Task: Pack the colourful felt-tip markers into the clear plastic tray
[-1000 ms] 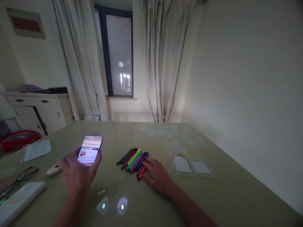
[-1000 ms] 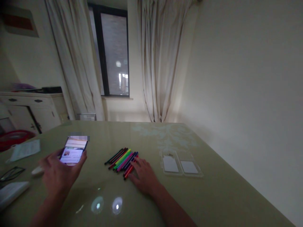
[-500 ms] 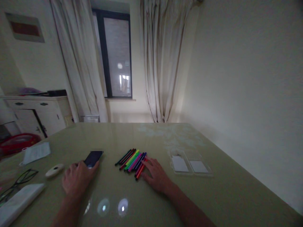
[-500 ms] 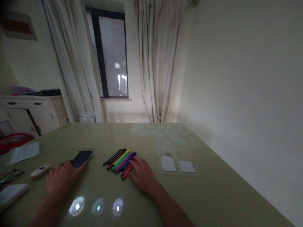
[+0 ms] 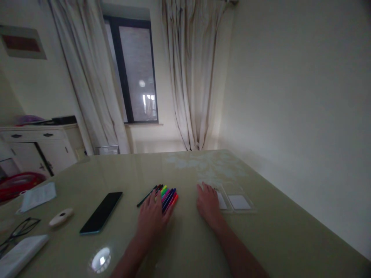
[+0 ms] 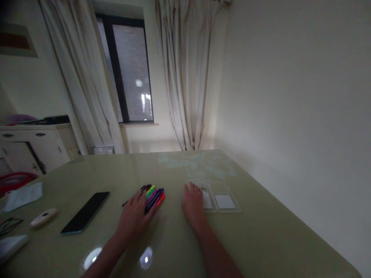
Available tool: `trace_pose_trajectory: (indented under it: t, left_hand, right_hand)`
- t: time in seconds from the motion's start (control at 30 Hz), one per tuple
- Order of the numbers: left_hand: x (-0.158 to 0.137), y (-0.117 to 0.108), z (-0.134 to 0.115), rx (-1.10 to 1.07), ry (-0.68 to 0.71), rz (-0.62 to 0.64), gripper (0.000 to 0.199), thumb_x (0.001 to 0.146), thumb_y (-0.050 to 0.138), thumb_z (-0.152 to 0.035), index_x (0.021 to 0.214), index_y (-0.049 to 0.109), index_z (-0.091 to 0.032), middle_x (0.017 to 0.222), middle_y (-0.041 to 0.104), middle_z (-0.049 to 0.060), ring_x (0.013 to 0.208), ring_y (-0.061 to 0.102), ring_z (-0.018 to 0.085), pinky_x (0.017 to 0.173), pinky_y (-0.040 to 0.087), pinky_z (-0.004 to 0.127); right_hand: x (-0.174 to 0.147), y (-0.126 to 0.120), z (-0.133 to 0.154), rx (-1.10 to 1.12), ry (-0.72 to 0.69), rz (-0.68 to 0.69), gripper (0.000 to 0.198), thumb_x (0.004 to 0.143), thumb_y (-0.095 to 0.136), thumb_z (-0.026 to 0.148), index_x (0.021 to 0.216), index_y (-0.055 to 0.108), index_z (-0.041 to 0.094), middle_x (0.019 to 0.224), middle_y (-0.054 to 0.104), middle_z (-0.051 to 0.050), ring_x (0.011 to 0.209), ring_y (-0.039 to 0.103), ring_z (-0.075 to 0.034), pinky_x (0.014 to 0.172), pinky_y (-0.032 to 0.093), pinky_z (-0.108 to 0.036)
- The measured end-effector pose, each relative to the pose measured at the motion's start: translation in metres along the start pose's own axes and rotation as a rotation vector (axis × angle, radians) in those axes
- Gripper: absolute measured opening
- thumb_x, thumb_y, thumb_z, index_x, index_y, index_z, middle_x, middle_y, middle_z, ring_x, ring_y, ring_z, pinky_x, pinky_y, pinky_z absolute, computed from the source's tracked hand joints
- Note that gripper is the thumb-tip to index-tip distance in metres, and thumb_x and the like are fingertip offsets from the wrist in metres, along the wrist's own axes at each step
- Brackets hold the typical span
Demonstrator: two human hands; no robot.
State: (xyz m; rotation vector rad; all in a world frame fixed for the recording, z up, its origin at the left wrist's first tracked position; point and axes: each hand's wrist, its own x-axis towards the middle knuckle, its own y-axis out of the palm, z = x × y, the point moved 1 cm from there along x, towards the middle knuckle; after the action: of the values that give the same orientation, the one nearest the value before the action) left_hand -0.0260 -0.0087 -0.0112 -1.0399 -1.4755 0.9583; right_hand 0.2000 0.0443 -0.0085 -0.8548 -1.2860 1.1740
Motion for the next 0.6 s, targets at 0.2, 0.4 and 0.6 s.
trace_pose_trajectory:
  t: [0.2,0.4,0.6]
  left_hand:
    - [0.03,0.031,-0.049,0.032,-0.047,-0.023,0.093,0.088,0.049,-0.071,0.152,0.045,-0.003,0.161,0.033,0.032,0.152,0.018,0.053,0.12,0.01,0.068]
    - [0.057,0.038,0.009,0.092,0.035,0.099,0.08,0.095,0.039,-0.07,0.157,0.042,-0.019,0.162,0.035,0.027,0.148,0.029,0.054,0.112,0.02,0.074]
    - [0.06,0.028,0.042,0.084,0.183,0.144,0.077,0.095,0.042,-0.067,0.159,0.038,-0.023,0.165,0.033,0.02,0.153,0.024,0.046,0.118,0.019,0.069]
  right_hand:
    - [0.002,0.005,-0.016,0.013,0.059,0.03,0.056,0.094,0.038,0.008,0.145,0.057,0.018,0.15,0.054,-0.019,0.133,0.053,-0.035,0.104,0.045,-0.048]
    - [0.006,0.006,-0.03,-0.011,0.107,0.022,0.057,0.09,0.041,0.007,0.142,0.059,0.02,0.139,0.06,-0.019,0.122,0.059,-0.034,0.097,0.048,-0.046]
    - [0.005,0.001,-0.034,-0.013,0.175,0.019,0.055,0.092,0.039,0.007,0.142,0.059,0.015,0.14,0.058,-0.022,0.123,0.058,-0.037,0.097,0.046,-0.048]
